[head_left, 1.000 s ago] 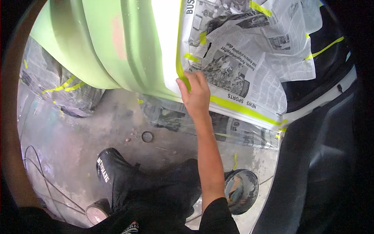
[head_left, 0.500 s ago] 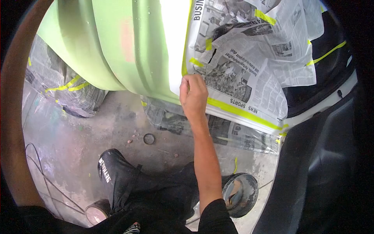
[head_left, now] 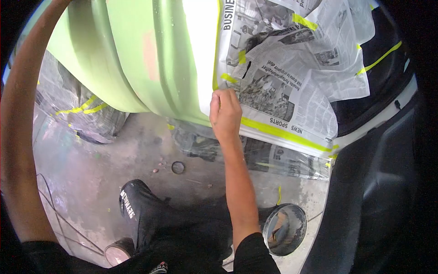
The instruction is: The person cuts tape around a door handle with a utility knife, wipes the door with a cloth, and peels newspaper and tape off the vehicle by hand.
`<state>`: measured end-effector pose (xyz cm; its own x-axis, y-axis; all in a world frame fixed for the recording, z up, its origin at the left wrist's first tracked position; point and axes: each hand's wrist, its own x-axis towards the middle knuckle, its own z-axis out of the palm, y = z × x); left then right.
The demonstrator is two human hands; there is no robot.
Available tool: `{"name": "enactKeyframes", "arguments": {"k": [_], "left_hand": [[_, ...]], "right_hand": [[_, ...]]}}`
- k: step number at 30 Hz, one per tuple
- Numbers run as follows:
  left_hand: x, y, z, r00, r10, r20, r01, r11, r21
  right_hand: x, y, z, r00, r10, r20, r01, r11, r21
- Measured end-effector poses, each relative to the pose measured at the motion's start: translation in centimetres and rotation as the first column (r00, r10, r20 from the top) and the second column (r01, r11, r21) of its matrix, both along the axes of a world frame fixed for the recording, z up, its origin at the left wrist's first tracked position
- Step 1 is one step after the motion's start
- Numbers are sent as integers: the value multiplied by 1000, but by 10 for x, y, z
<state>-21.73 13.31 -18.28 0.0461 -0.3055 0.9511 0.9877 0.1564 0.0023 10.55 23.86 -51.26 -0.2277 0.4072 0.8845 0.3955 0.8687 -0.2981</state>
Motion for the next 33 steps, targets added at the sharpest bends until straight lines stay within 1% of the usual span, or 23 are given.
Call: {"name": "enactKeyframes", "arguments": {"k": [3,4,5,6,7,8,9,10,12,14,16,19,22,25,28,31,33], "left_hand": [[-15,10,-1,1000,-29,-9,29,999,30],[-20,14,6,999,-38,-23,39,998,45],[-3,-12,11,863,477,169,-229,666,-710],[-41,11,9,990,129,-64,-138,978,-159],[-68,14,14,975,219,-30,-217,975,55],[-56,12,12,997,78,-12,-77,997,29],[-54,16,13,988,152,-35,-150,986,69],[-56,16,15,994,89,-60,-86,994,65],[-40,12,14,998,54,-32,-52,997,63],[-30,12,11,1000,1,-17,0,999,53],[-31,13,12,1000,21,-1,-21,999,47],[-36,13,13,999,42,11,-42,998,42],[-35,14,13,999,32,3,-32,998,50],[-38,14,14,999,45,-20,-44,997,66],[-39,14,15,998,57,-32,-54,996,72],[-39,13,15,998,55,-39,-52,996,75],[-37,14,14,999,36,-29,-34,997,75]], "right_hand": [[-4,6,-3,999,3,-46,-3,1000,-2],[-3,7,-2,999,23,-47,-26,998,-63],[0,6,-2,997,47,-53,-54,991,-123],[2,5,0,995,75,-67,-86,980,-179],[5,2,3,995,81,-60,-90,981,-171],[10,-2,6,994,89,-59,-97,982,-159],[11,-5,9,993,96,-62,-104,983,-149],[9,-5,13,994,81,-69,-91,985,-148],[10,-10,15,997,49,-55,-58,984,-171],[5,-13,18,999,8,-46,-14,991,-134],[3,-14,18,1000,-11,-29,8,995,-99],[3,-8,11,998,10,-62,-15,997,-77],[0,-6,13,999,-30,-32,30,999,-19],[0,-4,15,998,16,-62,-25,990,-140],[5,-6,22,986,112,-126,-138,965,-223],[6,-6,20,985,110,-133,-136,968,-213],[6,-14,29,986,102,-132,-130,966,-223]]}}
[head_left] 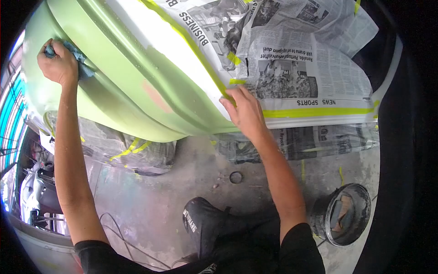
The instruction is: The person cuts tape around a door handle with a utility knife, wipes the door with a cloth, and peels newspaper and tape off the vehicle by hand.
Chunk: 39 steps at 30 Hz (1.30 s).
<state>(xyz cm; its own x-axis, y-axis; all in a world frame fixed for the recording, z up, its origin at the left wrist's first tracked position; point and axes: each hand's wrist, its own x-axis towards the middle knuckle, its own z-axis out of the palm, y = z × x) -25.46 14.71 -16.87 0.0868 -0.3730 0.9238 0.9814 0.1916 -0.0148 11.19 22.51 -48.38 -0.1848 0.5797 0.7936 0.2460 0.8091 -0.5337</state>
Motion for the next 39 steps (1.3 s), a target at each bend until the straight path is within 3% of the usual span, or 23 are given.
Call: {"name": "enactKeyframes", "arguments": {"k": [10,13,16,28,34,37,39], "left_hand": [[-2,0,0,1000,-13,-18,13,1000,1],[0,0,-1,999,-34,14,34,999,-6],[6,-2,-2,997,-50,54,51,998,-20],[5,-1,-3,999,-21,41,22,1000,-20],[3,0,-3,996,-70,47,71,997,-25],[3,-1,-3,998,-54,42,55,998,-21],[9,-2,-4,998,-42,42,42,999,-19]], "right_hand": [[-12,8,-2,995,-97,17,93,985,146],[-12,9,0,999,-6,-42,8,999,49],[-5,12,3,999,22,39,-21,999,-38],[-25,2,24,993,-82,-83,91,989,117],[-26,10,26,991,-24,-129,34,997,76],[-18,10,32,997,32,-73,-32,999,6],[-20,3,41,999,-6,-43,8,999,52]]}}
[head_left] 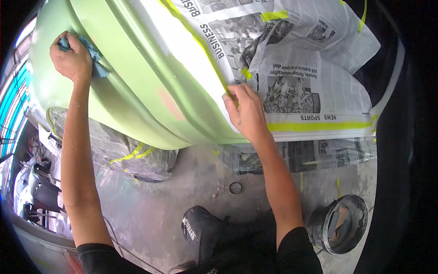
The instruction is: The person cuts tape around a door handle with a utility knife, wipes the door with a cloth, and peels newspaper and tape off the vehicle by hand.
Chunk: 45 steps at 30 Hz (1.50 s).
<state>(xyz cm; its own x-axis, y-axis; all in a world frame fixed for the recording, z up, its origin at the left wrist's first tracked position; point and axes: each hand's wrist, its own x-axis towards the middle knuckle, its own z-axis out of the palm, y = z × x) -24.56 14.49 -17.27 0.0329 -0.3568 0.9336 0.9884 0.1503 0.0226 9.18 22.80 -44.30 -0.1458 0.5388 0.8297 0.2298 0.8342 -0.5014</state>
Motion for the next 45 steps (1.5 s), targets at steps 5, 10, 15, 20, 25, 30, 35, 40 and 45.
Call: {"name": "enactKeyframes", "arguments": {"k": [5,10,15,20,25,30,35,40,45], "left_hand": [[4,-1,-1,998,-58,14,58,998,-26],[3,-2,-1,999,-45,-1,45,999,-25],[10,-3,-3,999,-41,10,42,999,-23],[9,-3,-2,1000,-28,8,28,999,-22],[10,-3,-2,999,-31,10,31,999,-25],[8,-2,-2,999,-35,11,35,999,-25],[6,-2,-1,1000,-26,-9,26,1000,-13],[4,-2,-1,1000,-21,-3,21,1000,-13],[8,-2,-2,1000,-28,-6,28,999,-14]], "right_hand": [[-14,-4,29,997,-65,-41,69,994,89],[-15,1,30,998,-28,-54,32,997,72],[-9,-6,34,999,-31,-44,34,997,71],[-8,-4,31,999,-19,-30,20,999,38],[-6,3,32,999,6,-51,-3,998,60],[-3,8,33,998,55,-31,-54,998,25],[-4,-3,43,998,49,-45,-47,997,56],[-12,-3,50,997,-11,-82,19,994,108],[-16,4,50,997,-23,-69,33,989,141]]}}
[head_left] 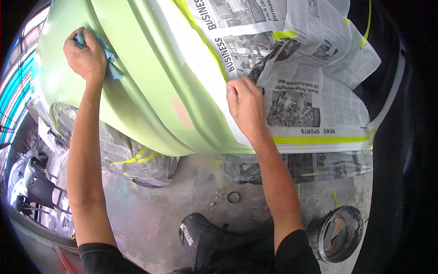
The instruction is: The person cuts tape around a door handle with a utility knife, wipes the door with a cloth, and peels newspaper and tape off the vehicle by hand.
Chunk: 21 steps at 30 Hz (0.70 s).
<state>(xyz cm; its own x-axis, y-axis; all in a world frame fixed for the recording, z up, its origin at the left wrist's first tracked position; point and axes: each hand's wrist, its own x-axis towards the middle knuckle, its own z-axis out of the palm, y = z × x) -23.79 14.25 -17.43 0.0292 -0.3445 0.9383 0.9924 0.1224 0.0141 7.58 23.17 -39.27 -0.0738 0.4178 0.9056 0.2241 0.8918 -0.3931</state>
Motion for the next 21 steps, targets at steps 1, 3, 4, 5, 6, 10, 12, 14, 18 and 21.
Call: {"name": "enactKeyframes", "arguments": {"k": [1,3,4,5,6,10,12,14,18,21], "left_hand": [[1,0,0,1000,-15,2,15,1000,1],[1,0,-1,1000,-22,-1,22,1000,-1],[1,0,0,1000,-13,-6,13,1000,-1],[0,0,1,1000,-5,-11,5,1000,3],[0,0,1,1000,-3,-13,3,1000,3],[1,0,-1,1000,-15,-10,15,1000,17],[2,0,-1,1000,-16,9,16,1000,18],[1,0,-1,1000,-11,5,11,1000,20],[0,1,-2,1000,-17,18,16,1000,24],[-2,1,-1,1000,13,13,-13,999,34]], "right_hand": [[-1,2,0,1000,-4,6,4,1000,5],[-3,5,-1,1000,7,-20,-7,1000,-12],[-4,6,-1,999,11,-33,-12,1000,-19],[-2,6,1,999,29,-15,-30,999,-29],[3,5,3,999,46,7,-45,998,-35],[5,-8,19,998,60,16,-59,998,-27],[1,-5,22,1000,-1,30,1,1000,21],[-2,-3,25,997,-60,42,57,996,63],[-9,-2,21,986,-155,57,147,981,127],[-11,0,22,977,-194,89,182,974,135]]}}
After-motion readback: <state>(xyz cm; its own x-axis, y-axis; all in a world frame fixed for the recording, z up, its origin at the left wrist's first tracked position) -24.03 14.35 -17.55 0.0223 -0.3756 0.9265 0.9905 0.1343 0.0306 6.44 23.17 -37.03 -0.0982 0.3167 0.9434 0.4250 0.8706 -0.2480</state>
